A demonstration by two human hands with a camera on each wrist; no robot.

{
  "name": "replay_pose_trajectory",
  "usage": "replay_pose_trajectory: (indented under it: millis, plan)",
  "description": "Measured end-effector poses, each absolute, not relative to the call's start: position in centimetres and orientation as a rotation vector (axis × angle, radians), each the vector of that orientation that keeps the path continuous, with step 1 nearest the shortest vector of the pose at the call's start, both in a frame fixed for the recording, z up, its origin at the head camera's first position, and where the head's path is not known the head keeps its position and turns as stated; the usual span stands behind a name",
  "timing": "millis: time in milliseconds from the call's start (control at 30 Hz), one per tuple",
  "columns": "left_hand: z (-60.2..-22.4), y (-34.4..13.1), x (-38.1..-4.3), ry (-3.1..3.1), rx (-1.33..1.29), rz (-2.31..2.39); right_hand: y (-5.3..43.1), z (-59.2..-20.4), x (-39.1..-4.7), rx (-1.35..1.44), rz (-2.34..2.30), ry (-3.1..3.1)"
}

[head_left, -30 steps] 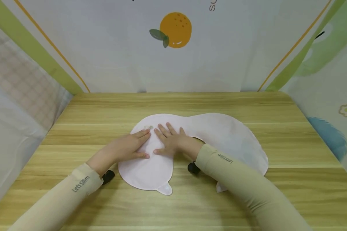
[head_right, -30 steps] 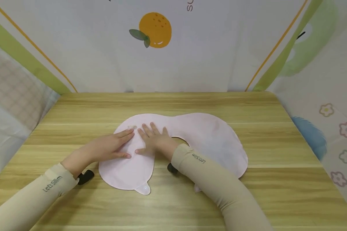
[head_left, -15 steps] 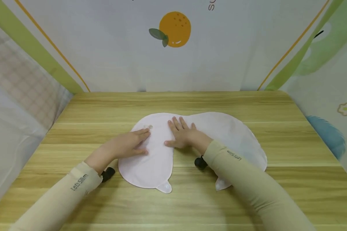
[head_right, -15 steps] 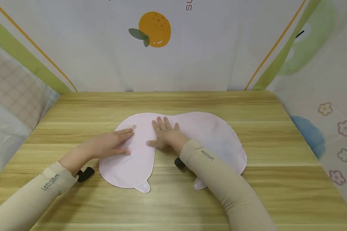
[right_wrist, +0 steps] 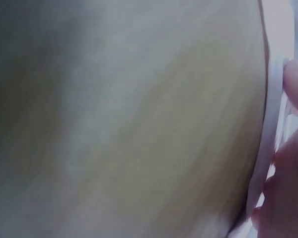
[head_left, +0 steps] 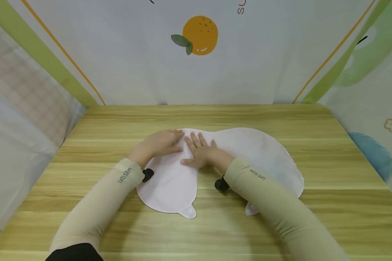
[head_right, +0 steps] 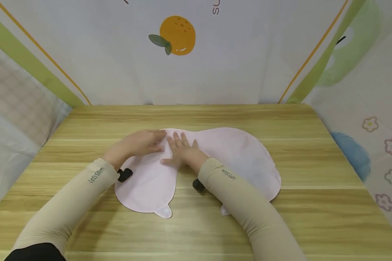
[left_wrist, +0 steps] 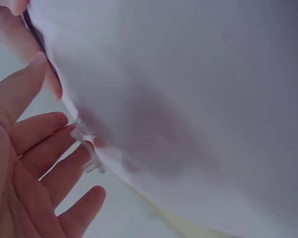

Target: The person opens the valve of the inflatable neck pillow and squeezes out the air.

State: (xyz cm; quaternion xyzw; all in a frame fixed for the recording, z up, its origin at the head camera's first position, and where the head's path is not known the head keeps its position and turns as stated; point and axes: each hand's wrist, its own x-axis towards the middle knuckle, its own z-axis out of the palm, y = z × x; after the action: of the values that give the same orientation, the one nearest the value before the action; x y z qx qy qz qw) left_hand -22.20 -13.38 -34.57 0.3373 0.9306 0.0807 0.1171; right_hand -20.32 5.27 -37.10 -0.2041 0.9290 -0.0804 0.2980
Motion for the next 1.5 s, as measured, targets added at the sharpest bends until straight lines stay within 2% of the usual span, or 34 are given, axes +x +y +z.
replay_pose_trajectory:
  millis: [200,700,1500]
  plan:
    - [-35.3,-13.0,-22.9,2.671,0.917,0.182,6.2,-37.1,-20.7,-0.454,-0.205,2.438]
    - [-35.7,-14.4,-22.0,2.606,0.760,0.182,9.2,-39.6,-21.6,-0.312,-0.186,2.453]
    - [-34.9,-12.2,-22.9,2.586,0.844,0.110,11.9,-38.7,-20.9,-0.245,-0.195,2.467]
